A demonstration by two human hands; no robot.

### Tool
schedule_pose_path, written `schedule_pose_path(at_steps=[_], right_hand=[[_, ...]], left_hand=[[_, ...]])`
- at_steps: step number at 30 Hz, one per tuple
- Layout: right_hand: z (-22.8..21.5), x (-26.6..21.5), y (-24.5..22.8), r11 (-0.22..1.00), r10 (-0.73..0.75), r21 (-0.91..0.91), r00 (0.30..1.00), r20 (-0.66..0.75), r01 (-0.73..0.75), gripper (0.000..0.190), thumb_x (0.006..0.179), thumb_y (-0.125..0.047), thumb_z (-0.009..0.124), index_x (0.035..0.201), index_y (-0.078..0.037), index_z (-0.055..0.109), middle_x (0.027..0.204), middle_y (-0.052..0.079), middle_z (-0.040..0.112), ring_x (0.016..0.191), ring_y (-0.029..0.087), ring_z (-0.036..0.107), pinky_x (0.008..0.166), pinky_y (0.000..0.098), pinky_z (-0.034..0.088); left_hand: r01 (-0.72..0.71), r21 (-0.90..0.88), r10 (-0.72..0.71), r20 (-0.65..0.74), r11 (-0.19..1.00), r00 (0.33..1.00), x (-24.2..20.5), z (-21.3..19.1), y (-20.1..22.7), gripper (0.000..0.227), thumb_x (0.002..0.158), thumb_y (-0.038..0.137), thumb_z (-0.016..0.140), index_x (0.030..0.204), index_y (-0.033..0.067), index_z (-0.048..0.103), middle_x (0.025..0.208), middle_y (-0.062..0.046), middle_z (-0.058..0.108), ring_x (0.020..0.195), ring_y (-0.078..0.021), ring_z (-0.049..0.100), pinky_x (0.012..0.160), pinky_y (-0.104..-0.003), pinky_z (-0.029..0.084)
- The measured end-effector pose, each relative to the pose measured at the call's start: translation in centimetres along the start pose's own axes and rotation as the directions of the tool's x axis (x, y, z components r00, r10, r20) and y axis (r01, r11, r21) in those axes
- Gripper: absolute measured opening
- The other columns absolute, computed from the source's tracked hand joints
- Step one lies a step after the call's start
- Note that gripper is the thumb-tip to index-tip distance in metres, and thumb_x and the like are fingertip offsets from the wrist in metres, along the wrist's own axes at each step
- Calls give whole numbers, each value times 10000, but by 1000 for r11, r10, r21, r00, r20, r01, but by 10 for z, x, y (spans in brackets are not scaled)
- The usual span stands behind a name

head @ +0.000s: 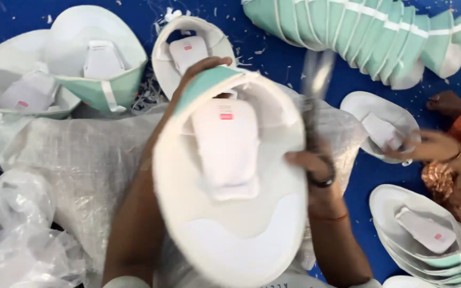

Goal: The person uses scissors to trim excess material from the edges of white and teal slippers. They handle the slippers one by one, cutting away loose threads and plastic pieces, and then place the finished items into a stack.

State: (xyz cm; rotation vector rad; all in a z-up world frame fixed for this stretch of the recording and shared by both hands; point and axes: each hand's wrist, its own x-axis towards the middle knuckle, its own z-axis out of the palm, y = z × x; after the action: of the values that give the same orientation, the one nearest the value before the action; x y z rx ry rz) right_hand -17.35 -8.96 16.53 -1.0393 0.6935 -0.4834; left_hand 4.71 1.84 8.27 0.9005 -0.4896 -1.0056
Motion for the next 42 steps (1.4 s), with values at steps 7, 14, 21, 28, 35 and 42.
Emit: schedule_pose_path(at_steps=[7, 14, 21, 28, 35, 42], right_hand=[[15, 8, 62, 845, -115, -514, 989, 93, 146, 551, 809, -25, 811, 1274, -2, 514, 1024, 99, 643, 920, 148, 648, 801, 266, 557], [28, 9, 62, 277, -617, -753, 711, 338, 597, 409, 937, -28, 848, 1171, 11, 514, 991, 75, 673, 888, 120, 694, 765, 212, 573], [29, -13, 53, 769, -467, -453, 880, 85, 451, 397, 961, 101, 761, 1279, 30, 535, 977, 101, 705, 928, 129, 691, 795, 213, 551], [-14, -65, 60, 963, 217, -65, 606, 765, -263, 636, 1009, -536, 593, 1228, 61, 565, 954, 155, 649, 859, 256, 610, 852, 408, 502], [-7, -84, 73, 832, 401, -23, 573, 714, -554, 955, 833, -747, 675, 1315, 59, 500, 911, 87, 573, 808, 201, 551, 709, 347, 469], [-27, -69, 91, 916, 363, -135, 640, 677, -377, 858, 856, -667, 750, 1256, 64, 545, 758, 53, 578, 670, 153, 540, 625, 292, 432]], left_hand=[[-515, -181, 543, 172, 838, 822, 8, -47, -55, 360, 1049, 262, 664, 1330, 47, 596, 1377, -112, 616, 1168, -213, 690, 947, -321, 615], [-492, -318, 571, 243, 810, 784, 11, -63, -43, 383, 1061, 319, 609, 1343, 65, 565, 1344, -131, 617, 1159, -251, 691, 912, -353, 620], [-444, -413, 586, 334, 795, 739, 8, -72, -23, 409, 1072, 374, 554, 1357, 82, 533, 1310, -149, 618, 1150, -289, 693, 878, -384, 626], [-413, -444, 590, 412, 795, 694, -11, -89, 17, 437, 1084, 429, 499, 1371, 99, 501, 1277, -168, 619, 1141, -327, 695, 844, -416, 632], [-311, -521, 585, 524, 795, 619, -11, -82, 30, 469, 1096, 484, 443, 1384, 115, 469, 1243, -187, 621, 1131, -365, 697, 809, -448, 638], [-302, -628, 639, 419, 717, 646, -7, -82, -1, 491, 1105, 491, 428, 1406, 105, 476, 1190, -212, 630, 1012, -395, 706, 839, -487, 581]])
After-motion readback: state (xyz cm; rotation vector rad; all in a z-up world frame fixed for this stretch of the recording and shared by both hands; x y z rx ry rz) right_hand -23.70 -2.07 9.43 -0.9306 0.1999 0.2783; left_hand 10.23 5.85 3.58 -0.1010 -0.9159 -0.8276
